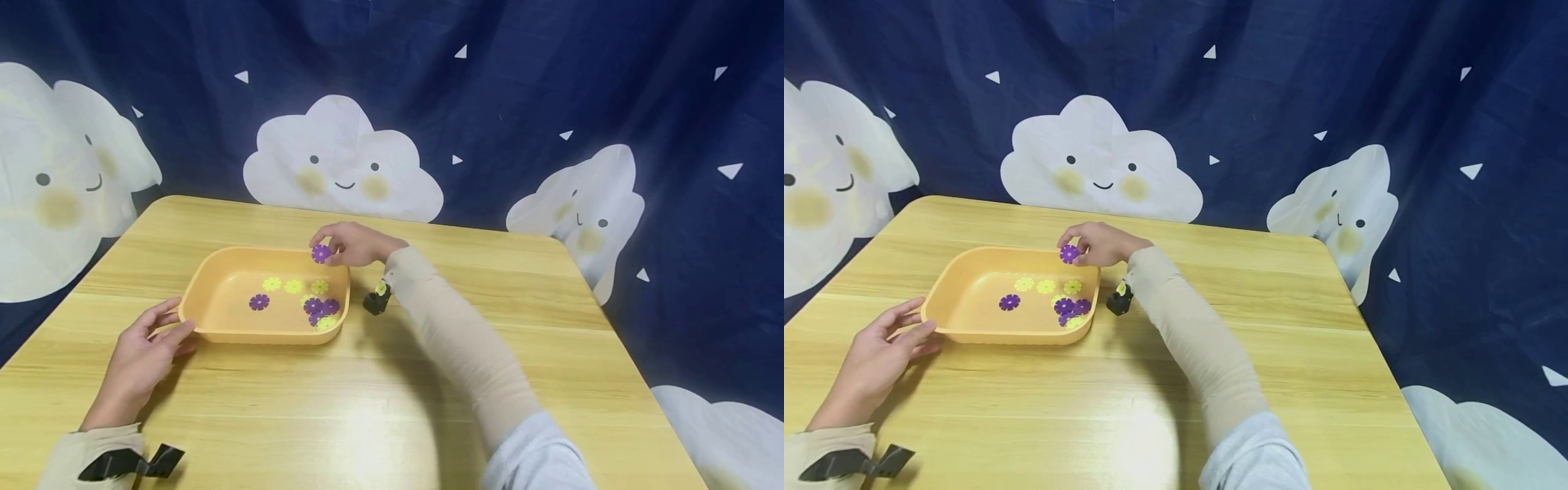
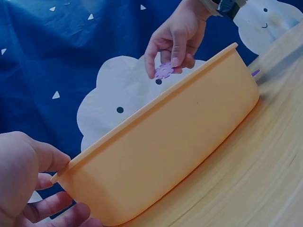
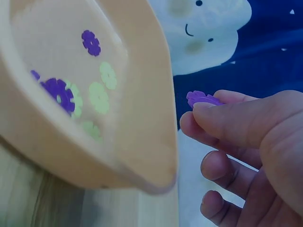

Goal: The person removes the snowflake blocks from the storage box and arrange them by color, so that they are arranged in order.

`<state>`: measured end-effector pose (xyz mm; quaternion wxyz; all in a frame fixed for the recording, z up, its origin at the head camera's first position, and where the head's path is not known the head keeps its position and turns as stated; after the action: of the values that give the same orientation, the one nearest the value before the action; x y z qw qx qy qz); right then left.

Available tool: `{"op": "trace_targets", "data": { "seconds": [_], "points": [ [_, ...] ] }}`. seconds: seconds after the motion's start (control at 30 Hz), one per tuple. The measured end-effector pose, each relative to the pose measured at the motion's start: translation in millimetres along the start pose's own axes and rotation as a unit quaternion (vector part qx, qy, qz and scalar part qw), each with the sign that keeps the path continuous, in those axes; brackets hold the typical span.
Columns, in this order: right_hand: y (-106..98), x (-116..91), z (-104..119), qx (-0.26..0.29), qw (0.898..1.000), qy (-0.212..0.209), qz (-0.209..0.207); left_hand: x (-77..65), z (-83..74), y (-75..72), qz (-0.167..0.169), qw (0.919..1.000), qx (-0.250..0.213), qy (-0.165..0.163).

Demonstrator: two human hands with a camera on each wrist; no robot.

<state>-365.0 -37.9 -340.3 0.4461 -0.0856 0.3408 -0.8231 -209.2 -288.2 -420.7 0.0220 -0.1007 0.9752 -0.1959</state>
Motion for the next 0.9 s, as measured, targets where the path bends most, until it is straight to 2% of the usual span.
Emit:
{"op": "trace_targets", "data": {
  "seconds": [0.1,0.17,0.43,0.6,0.9],
  "points": [
    [-6,-8,-6,-0.002,1.000,0.003,-0.008,0.0,1.7,0.8,0.002,0.9964,-0.084,-0.006],
    [-10,-13,-10,-0.003,1.000,0.004,-0.016,0.0,3.1,1.5,0.002,0.9921,-0.125,-0.010],
    [-25,-35,-27,0.020,0.998,0.023,-0.048,0.7,5.8,4.4,0.024,0.9748,-0.221,-0.021],
    [-31,-49,-41,0.021,0.997,0.034,-0.063,-0.3,5.9,6.7,0.042,0.9676,-0.247,-0.028],
    [-41,-71,-64,0.040,0.994,0.036,-0.091,-0.8,1.3,10.3,0.053,0.9641,-0.259,-0.024]
  ]
}}
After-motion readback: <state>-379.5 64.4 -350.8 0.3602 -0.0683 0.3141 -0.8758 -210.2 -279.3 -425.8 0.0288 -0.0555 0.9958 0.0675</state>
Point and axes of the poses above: each hand's wrist, its own x-axis towards the middle knuckle, its own y-axis out of the palm, z = x × y, the point moved 10 cm from there along x, towards the middle knuckle, and after that the axes turned 15 degrees about x, right-handed, at the moved point
